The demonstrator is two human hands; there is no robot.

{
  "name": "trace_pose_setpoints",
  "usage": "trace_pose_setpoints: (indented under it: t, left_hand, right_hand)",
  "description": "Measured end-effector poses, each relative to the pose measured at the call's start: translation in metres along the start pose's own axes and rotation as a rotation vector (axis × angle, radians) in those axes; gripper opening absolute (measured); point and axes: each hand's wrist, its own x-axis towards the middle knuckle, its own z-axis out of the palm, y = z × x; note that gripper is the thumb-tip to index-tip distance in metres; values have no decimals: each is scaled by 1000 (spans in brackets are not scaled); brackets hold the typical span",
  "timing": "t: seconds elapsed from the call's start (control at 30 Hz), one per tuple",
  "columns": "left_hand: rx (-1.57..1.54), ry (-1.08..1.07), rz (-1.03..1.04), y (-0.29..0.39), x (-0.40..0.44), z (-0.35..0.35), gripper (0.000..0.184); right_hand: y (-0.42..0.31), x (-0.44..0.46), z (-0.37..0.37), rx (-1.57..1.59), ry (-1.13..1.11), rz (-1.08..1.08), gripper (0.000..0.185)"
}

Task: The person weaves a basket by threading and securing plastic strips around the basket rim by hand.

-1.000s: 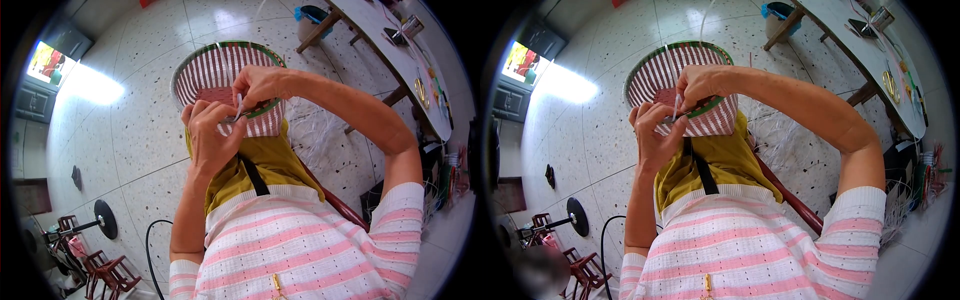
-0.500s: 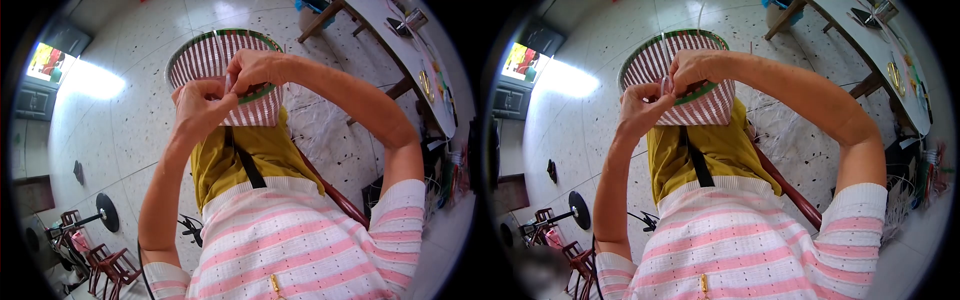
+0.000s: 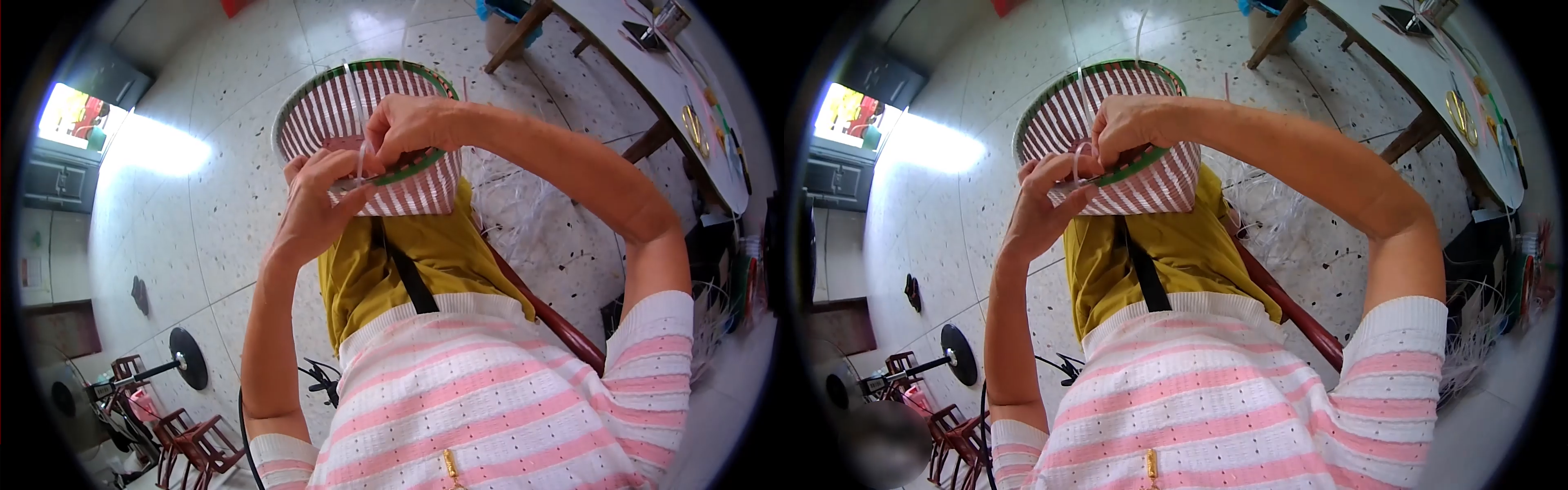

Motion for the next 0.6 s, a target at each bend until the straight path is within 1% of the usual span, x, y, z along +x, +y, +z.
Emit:
trace_pose_setpoints:
  t: [0.03, 0.07, 0.13, 0.17, 0.27, 0.33, 0.5, 0.57, 0.6]
  left_hand:
    - [-36, -50, -52, 1, -1, -3, 28]
    - [-39, -53, -47, 0, -1, -3, 28]
    - [-57, -24, 36, -5, 1, -3, 26]
    - [-58, -26, 40, -6, 2, -5, 26]
    - [-15, -94, 97, -9, 8, -10, 27]
    - [-17, -119, 237, -14, 12, -10, 31]
    - [-40, -113, 269, -14, 15, -9, 30]
    - [-36, -105, 280, -16, 14, -7, 29]
    - [-19, -84, 286, -17, 14, -6, 26]
  right_hand:
    - [-1, 0, 1, -34, 4, 7, 9]
    - [-1, 1, 2, -68, 8, 16, 10]
    - [0, 2, 2, -62, 13, 32, 11]
    - [0, 3, 2, -57, 12, 45, 11]
    - [6, 8, 2, -44, 9, 39, 12]
    - [6, 7, 0, -49, -2, 30, 13]
    - [-2, 0, -1, -35, -10, 39, 14]
    - [-2, -2, -1, -73, -4, 13, 12]
    - [0, -1, -1, -72, -6, 18, 12]
